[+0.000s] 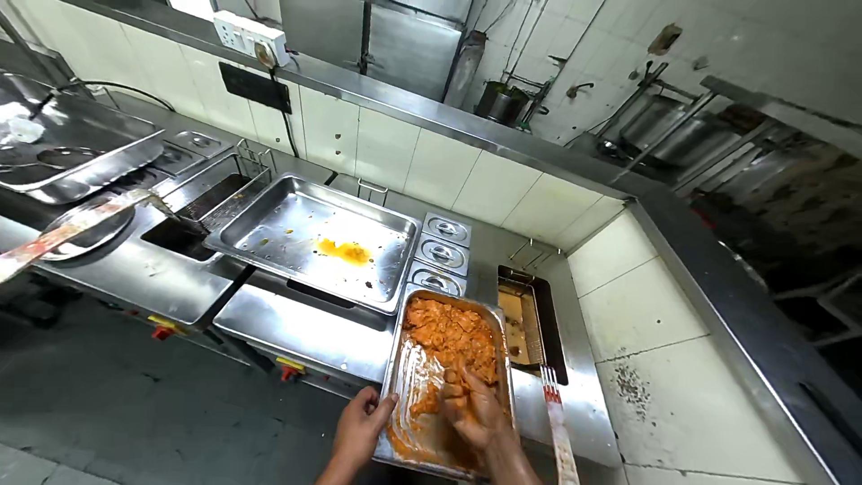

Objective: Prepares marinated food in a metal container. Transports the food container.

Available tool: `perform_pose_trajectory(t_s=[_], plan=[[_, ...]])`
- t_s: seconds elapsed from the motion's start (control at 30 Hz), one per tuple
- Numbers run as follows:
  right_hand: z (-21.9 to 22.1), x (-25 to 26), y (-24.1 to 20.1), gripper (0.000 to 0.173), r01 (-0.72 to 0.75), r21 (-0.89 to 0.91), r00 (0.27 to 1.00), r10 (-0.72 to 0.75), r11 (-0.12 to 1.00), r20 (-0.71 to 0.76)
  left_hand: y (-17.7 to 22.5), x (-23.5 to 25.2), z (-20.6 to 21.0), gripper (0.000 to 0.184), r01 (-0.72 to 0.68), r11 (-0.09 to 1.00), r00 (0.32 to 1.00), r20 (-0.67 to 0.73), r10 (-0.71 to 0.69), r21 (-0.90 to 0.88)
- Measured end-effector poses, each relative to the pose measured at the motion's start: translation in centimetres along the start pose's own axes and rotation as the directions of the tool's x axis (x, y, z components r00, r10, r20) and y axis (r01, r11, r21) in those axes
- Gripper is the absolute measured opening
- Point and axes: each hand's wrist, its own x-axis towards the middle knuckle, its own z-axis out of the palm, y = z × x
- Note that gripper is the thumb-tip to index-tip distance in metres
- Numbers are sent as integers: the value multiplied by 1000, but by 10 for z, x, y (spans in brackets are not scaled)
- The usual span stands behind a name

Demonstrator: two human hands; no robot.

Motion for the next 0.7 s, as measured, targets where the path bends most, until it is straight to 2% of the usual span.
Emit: perform_pose_trajectory(t_s=[0.03,0.1,0.2,0.27,0.33,0.4,0.43,0.53,0.57,0.7], plan=[[1,1,-1,49,-17,17,999,17,1000,28,0,0,0,47,-5,1000,1000,-2,5,-4],[2,2,-2,58,-5,-30,999,6,1000,33,1,0,0,47,-3,1000,1000,-2,3,0],[9,2,-3,54,62,-103,987,-77,993,-140,0,0,0,46,-7,1000,1000,-2,7,3],[13,3,-5,46,106,-123,960,-134,987,-245,1,0,0,46,-8,1000,1000,-3,8,3],[13,-7,-12,26,97,-92,979,-111,991,-170,2,-1,-1,45,-6,1000,1000,1,6,-1],[8,-13,-16,18,87,-44,993,-90,995,-76,1,-2,-1,45,-11,1000,1000,1,11,-12],[6,-16,-17,20,74,-39,996,-76,996,-52,1,-2,-1,45,-9,1000,1000,1,9,-14],[7,-16,-17,44,1,16,999,0,1000,-34,-2,1,0,45,-10,1000,1000,-5,10,-9],[7,-14,-18,48,-11,29,1000,11,1000,-10,-1,2,0,45,-16,1000,1000,-12,15,-14],[12,-15,-17,40,8,119,999,-12,993,35,0,-1,-1,43,-12,1000,1000,-9,11,-14]])
